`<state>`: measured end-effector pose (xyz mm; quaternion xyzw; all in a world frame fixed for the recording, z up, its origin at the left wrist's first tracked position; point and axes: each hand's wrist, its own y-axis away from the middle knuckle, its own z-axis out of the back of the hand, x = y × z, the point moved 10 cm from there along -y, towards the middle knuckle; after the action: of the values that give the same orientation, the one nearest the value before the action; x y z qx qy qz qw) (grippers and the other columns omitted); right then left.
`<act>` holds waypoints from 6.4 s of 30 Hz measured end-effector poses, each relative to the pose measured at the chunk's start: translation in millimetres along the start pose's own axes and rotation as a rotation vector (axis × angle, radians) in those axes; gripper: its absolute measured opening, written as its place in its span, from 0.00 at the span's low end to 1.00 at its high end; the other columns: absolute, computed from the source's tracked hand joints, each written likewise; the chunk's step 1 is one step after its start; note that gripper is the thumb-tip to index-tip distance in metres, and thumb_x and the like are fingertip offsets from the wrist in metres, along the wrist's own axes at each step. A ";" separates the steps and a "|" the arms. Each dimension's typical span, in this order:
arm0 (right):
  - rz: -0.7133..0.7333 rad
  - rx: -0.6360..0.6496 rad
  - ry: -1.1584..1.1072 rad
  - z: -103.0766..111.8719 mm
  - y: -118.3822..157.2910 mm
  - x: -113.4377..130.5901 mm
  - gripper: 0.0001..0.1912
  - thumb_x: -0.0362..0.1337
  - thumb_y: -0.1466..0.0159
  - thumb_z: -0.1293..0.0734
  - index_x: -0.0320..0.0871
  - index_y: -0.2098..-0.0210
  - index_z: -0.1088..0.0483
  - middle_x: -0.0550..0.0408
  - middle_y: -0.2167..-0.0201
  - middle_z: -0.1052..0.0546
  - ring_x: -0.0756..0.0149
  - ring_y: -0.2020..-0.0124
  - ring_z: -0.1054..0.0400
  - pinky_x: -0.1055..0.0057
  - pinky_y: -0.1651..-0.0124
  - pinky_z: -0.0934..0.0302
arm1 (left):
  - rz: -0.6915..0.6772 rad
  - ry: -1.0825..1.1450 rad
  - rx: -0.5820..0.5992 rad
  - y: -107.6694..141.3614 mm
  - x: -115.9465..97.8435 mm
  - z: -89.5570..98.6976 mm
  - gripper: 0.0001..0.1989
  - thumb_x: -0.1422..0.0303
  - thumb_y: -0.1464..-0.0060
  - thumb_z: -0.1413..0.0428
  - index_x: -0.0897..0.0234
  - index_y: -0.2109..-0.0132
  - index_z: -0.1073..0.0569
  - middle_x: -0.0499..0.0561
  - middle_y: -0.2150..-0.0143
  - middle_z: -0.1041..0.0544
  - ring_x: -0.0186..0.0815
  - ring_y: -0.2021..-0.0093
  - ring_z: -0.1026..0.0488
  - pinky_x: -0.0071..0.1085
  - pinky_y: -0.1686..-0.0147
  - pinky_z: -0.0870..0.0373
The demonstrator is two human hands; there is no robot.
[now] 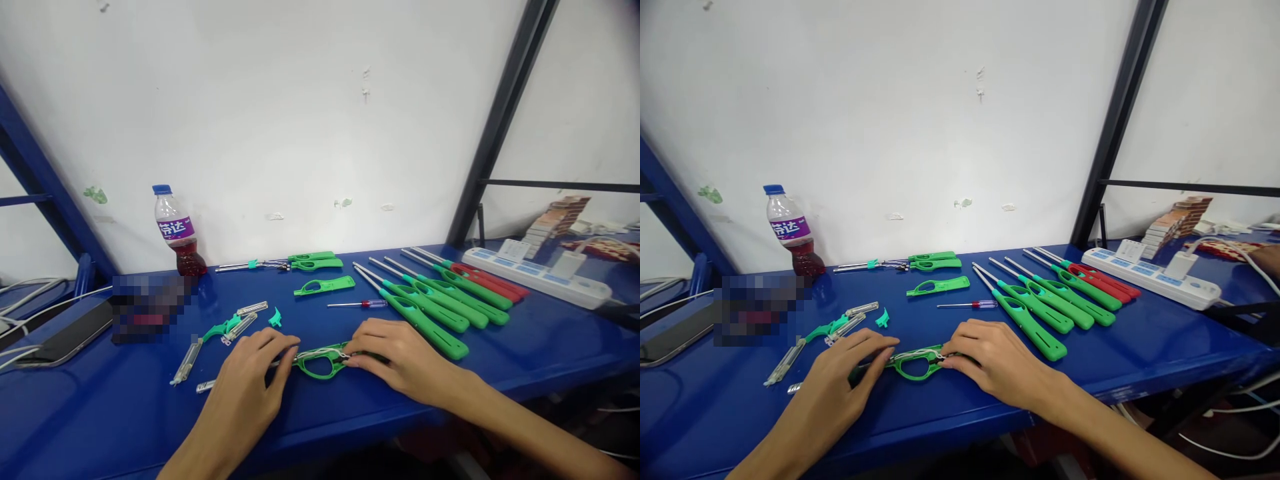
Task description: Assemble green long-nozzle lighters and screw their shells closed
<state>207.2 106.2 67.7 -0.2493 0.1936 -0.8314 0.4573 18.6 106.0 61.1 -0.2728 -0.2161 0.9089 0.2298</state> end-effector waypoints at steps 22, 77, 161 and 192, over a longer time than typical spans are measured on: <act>-0.036 0.051 -0.034 -1.0 -2.8 1.2 0.12 0.39 0.22 0.36 0.44 0.51 0.20 0.52 0.57 0.16 0.62 0.58 0.23 0.68 0.54 0.31 | -0.023 -0.401 0.360 -66.2 42.2 2.2 0.19 0.77 0.39 0.48 0.58 0.49 0.17 0.58 0.50 0.20 0.47 0.51 0.23 0.37 0.55 0.25; -0.037 -0.054 -0.110 6.8 -1.7 -8.6 0.10 0.41 0.26 0.31 0.44 0.56 0.18 0.54 0.61 0.16 0.64 0.61 0.24 0.69 0.55 0.32 | -0.119 -0.327 0.236 -14.6 -31.8 -28.4 0.14 0.73 0.29 0.51 0.55 0.57 0.21 0.48 0.60 0.19 0.40 0.66 0.17 0.30 0.71 0.32; -0.439 0.057 -0.644 -8.9 2.4 -38.0 0.18 0.53 0.38 0.22 0.44 0.68 0.20 0.54 0.67 0.16 0.62 0.64 0.23 0.65 0.57 0.31 | -0.252 -0.246 -0.059 2.9 -49.6 -21.4 0.20 0.74 0.29 0.52 0.55 0.37 0.25 0.51 0.55 0.13 0.42 0.67 0.14 0.29 0.75 0.25; -0.471 0.012 -0.528 -7.5 -1.0 -43.4 0.19 0.55 0.38 0.22 0.44 0.66 0.18 0.60 0.76 0.24 0.70 0.75 0.37 0.71 0.70 0.43 | -0.184 -0.188 -0.006 -4.3 -40.3 -24.0 0.20 0.79 0.31 0.54 0.56 0.51 0.19 0.47 0.57 0.17 0.37 0.67 0.16 0.26 0.77 0.34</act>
<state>221.9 144.6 51.9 -0.4907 0.0009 -0.8220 0.2890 64.1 94.3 61.1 -0.1661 -0.2637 0.9049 0.2900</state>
